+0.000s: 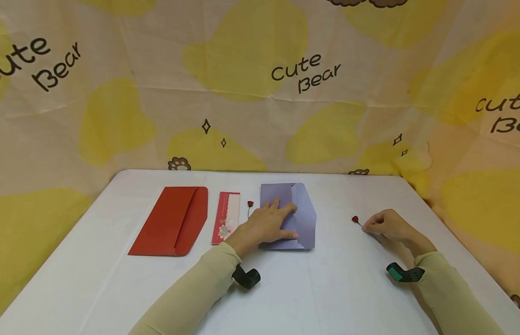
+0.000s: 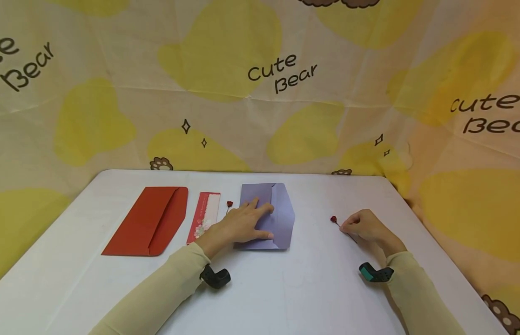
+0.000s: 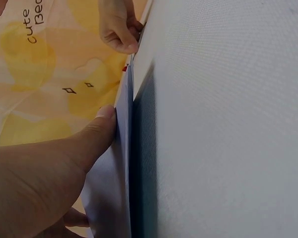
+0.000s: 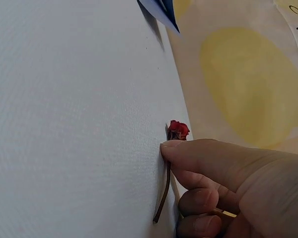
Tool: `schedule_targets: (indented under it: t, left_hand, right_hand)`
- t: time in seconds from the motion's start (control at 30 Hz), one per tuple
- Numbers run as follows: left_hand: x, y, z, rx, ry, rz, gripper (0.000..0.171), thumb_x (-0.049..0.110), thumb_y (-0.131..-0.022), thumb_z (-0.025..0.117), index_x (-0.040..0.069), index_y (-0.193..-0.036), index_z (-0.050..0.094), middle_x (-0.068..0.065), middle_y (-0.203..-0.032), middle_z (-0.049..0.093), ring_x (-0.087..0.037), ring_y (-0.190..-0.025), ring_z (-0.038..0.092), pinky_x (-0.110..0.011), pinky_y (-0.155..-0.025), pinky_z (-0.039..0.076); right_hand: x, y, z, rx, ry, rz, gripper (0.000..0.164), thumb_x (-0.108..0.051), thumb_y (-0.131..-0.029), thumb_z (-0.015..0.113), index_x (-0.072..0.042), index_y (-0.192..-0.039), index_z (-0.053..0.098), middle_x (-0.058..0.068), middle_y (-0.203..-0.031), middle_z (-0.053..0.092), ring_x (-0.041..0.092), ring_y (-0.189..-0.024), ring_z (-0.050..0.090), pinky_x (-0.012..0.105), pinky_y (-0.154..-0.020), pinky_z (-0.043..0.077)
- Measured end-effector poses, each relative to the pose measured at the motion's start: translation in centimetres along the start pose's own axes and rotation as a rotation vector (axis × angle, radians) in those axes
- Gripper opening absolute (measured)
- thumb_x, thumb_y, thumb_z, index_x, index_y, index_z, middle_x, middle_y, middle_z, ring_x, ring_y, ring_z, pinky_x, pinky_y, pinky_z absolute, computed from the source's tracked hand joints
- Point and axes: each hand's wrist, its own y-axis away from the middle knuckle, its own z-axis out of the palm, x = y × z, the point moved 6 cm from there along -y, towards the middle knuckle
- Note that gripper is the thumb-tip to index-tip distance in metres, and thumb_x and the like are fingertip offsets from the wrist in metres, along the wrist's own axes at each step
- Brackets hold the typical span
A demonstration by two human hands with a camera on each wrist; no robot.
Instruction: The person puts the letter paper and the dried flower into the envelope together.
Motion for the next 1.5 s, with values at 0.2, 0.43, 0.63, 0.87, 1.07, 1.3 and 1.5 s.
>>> schedule_targets:
  t: [0.2, 0.43, 0.63, 0.87, 1.07, 1.3, 1.5]
  left_hand:
    - [0.2, 0.1, -0.2, -0.002, 0.005, -0.001, 0.067, 0.065, -0.086, 0.068, 0.035, -0.141, 0.043, -0.024, -0.156, 0.04, -0.044, -0.136, 0.05, -0.055, -0.096, 0.053]
    - [0.2, 0.1, -0.1, -0.006, 0.0, -0.005, 0.068, 0.064, -0.086, 0.068, 0.035, -0.142, 0.043, -0.022, -0.157, 0.041, -0.043, -0.137, 0.05, -0.055, -0.097, 0.053]
    - [0.1, 0.1, 0.0, -0.008, 0.001, -0.01, 0.068, 0.064, -0.087, 0.068, 0.036, -0.143, 0.042, -0.022, -0.157, 0.04, -0.043, -0.138, 0.049, -0.055, -0.097, 0.053]
    - [0.1, 0.1, 0.1, -0.001, 0.008, -0.008, 0.068, 0.063, -0.087, 0.069, 0.036, -0.143, 0.042, -0.022, -0.157, 0.04, -0.043, -0.138, 0.049, -0.055, -0.098, 0.053]
    - [0.2, 0.1, 0.0, 0.002, 0.013, -0.01, 0.067, 0.063, -0.087, 0.069, 0.036, -0.143, 0.043, -0.022, -0.157, 0.041, -0.044, -0.138, 0.049, -0.055, -0.097, 0.053]
    - [0.1, 0.1, 0.1, 0.004, 0.013, -0.012, 0.067, 0.063, -0.087, 0.069, 0.036, -0.142, 0.043, -0.021, -0.155, 0.043, -0.043, -0.135, 0.051, -0.054, -0.095, 0.054]
    - [0.1, 0.1, 0.1, 0.011, 0.009, -0.006, 0.066, 0.064, -0.086, 0.069, 0.036, -0.141, 0.043, -0.02, -0.152, 0.045, -0.041, -0.13, 0.054, -0.053, -0.093, 0.054]
  right_hand:
    - [-0.1, 0.1, 0.0, 0.002, 0.002, -0.006, 0.02, -0.019, -0.093, 0.071, 0.0, -0.099, 0.075, 0.006, -0.092, 0.065, 0.023, -0.089, 0.05, 0.029, -0.068, 0.041]
    - [-0.3, 0.3, -0.1, 0.004, -0.011, -0.008, 0.022, -0.02, -0.095, 0.07, 0.001, -0.099, 0.074, 0.004, -0.089, 0.064, 0.02, -0.084, 0.05, 0.027, -0.063, 0.041]
    - [-0.4, 0.3, -0.3, 0.015, -0.011, -0.017, 0.023, -0.02, -0.096, 0.069, 0.002, -0.1, 0.074, 0.005, -0.092, 0.066, 0.02, -0.085, 0.05, 0.026, -0.064, 0.041]
    - [0.0, 0.1, -0.5, 0.033, -0.014, -0.007, 0.023, -0.02, -0.096, 0.068, 0.002, -0.1, 0.074, 0.008, -0.097, 0.071, 0.021, -0.088, 0.053, 0.026, -0.068, 0.044]
    - [0.3, 0.0, -0.6, 0.055, -0.031, 0.015, 0.026, -0.021, -0.096, 0.069, 0.003, -0.103, 0.073, 0.012, -0.099, 0.07, 0.022, -0.088, 0.053, 0.027, -0.069, 0.046]
    - [0.6, -0.2, -0.8, 0.058, -0.046, 0.028, 0.029, -0.022, -0.096, 0.068, 0.004, -0.107, 0.073, 0.009, -0.097, 0.069, 0.021, -0.086, 0.053, 0.026, -0.068, 0.046]
    - [0.4, -0.1, -0.8, 0.046, -0.083, 0.04, 0.032, -0.024, -0.096, 0.068, 0.004, -0.11, 0.072, 0.002, -0.089, 0.065, 0.017, -0.083, 0.05, 0.026, -0.065, 0.044]
